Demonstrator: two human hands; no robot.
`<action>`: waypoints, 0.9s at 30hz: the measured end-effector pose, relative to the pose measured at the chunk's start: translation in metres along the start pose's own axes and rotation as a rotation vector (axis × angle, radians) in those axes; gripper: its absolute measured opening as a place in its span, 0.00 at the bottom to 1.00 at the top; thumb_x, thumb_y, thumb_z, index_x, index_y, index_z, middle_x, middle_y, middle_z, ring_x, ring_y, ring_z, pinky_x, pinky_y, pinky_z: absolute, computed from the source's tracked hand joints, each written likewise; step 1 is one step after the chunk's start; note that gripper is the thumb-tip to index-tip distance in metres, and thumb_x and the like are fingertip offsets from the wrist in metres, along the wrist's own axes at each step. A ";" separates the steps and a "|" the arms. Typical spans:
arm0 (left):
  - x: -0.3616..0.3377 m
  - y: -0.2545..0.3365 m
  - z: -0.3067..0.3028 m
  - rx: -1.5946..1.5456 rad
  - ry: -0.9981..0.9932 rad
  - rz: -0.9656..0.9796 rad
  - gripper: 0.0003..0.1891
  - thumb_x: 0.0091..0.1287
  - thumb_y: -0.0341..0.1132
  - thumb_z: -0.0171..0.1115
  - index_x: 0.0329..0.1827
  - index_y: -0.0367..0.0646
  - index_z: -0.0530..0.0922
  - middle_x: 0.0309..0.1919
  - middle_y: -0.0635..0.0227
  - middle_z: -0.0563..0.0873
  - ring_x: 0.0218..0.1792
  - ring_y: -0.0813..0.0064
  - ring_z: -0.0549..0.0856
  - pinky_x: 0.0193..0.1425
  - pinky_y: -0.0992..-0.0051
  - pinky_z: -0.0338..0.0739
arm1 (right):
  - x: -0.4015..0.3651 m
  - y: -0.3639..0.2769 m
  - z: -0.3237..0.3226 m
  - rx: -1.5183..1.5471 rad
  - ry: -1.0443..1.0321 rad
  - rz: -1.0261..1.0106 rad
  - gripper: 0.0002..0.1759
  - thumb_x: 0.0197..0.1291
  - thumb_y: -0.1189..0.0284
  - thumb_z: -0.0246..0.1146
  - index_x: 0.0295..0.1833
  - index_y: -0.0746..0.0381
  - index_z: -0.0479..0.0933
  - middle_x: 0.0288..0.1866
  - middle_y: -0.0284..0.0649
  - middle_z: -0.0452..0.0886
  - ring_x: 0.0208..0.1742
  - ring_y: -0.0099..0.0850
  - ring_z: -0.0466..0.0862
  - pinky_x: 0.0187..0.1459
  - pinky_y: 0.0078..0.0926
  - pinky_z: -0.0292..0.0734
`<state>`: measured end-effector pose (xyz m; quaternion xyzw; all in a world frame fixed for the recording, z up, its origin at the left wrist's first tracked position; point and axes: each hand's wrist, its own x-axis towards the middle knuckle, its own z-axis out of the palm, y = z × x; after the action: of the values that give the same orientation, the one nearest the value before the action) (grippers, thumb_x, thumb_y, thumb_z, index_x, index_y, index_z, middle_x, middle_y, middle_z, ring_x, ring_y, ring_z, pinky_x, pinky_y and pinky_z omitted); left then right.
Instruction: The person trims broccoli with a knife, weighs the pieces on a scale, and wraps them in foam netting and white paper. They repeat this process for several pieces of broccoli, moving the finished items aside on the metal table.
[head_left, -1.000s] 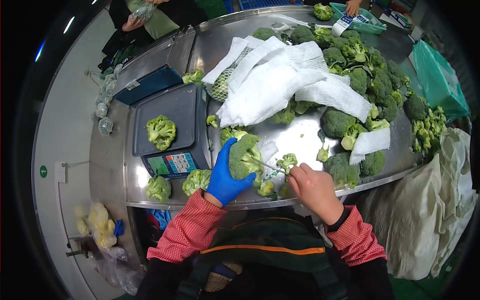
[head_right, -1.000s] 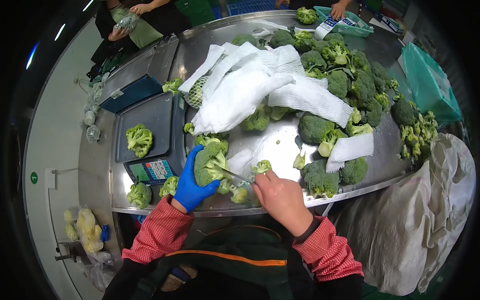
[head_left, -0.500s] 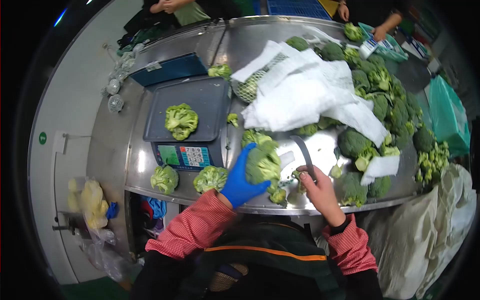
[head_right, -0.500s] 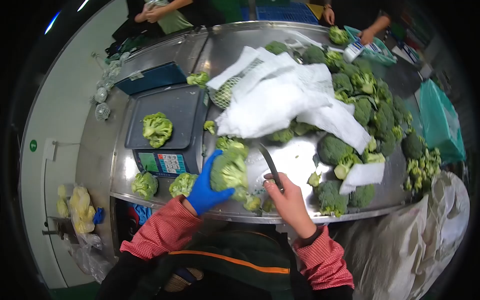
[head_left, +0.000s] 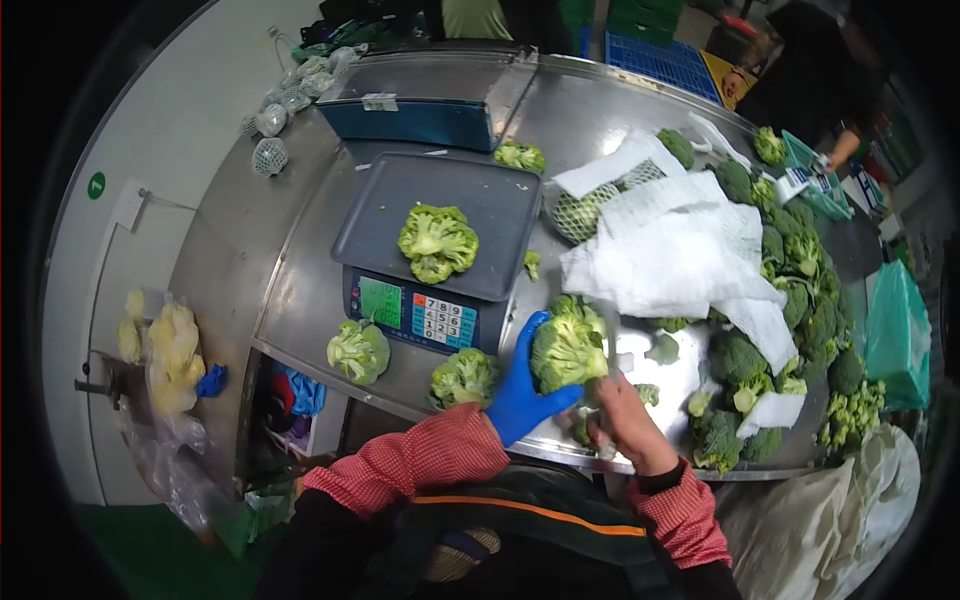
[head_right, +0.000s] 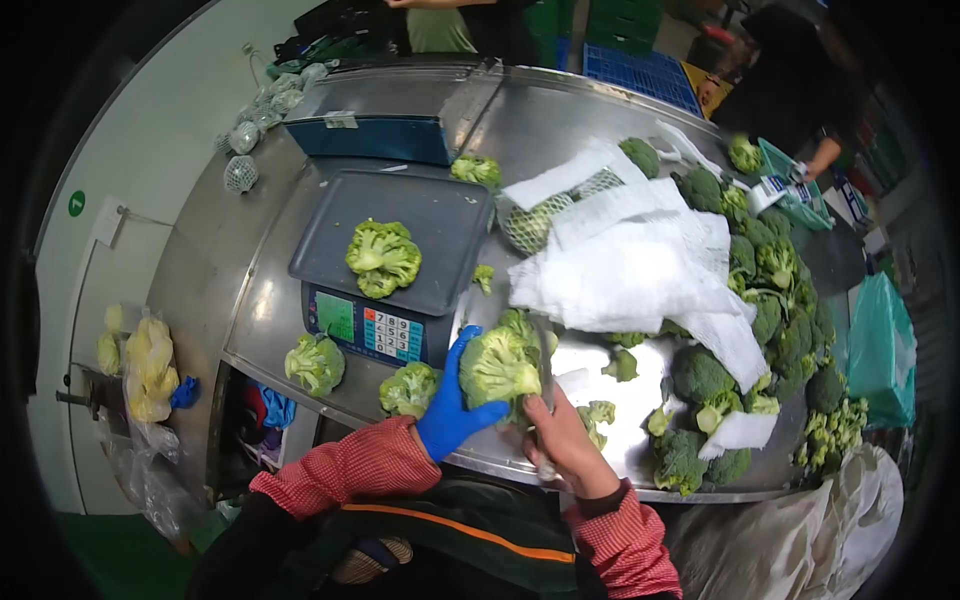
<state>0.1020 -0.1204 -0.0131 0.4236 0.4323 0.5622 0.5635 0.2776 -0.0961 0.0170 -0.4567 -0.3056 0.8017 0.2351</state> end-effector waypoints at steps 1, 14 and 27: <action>0.004 0.003 0.000 0.067 0.017 0.110 0.53 0.51 0.32 0.74 0.75 0.41 0.45 0.67 0.58 0.62 0.67 0.66 0.65 0.70 0.67 0.62 | 0.016 0.009 -0.004 0.127 0.021 -0.040 0.33 0.64 0.58 0.61 0.67 0.59 0.55 0.33 0.39 0.75 0.13 0.23 0.69 0.15 0.20 0.67; 0.132 0.056 -0.210 0.565 0.318 0.069 0.35 0.58 0.44 0.70 0.65 0.37 0.67 0.56 0.53 0.74 0.57 0.58 0.75 0.63 0.64 0.68 | 0.130 -0.092 0.050 -0.583 -0.001 -0.228 0.24 0.60 0.60 0.63 0.57 0.62 0.75 0.24 0.28 0.73 0.16 0.16 0.70 0.19 0.16 0.63; 0.110 0.044 -0.204 0.674 0.540 0.337 0.28 0.64 0.36 0.63 0.66 0.40 0.64 0.52 0.50 0.73 0.54 0.57 0.76 0.56 0.65 0.72 | 0.160 -0.077 0.049 -0.664 0.513 -0.764 0.23 0.70 0.56 0.48 0.49 0.66 0.73 0.31 0.47 0.77 0.33 0.36 0.77 0.37 0.31 0.72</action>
<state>-0.1068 -0.0115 -0.0267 0.4861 0.6473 0.5642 0.1622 0.1671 0.0497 -0.0032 -0.5432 -0.6179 0.3840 0.4192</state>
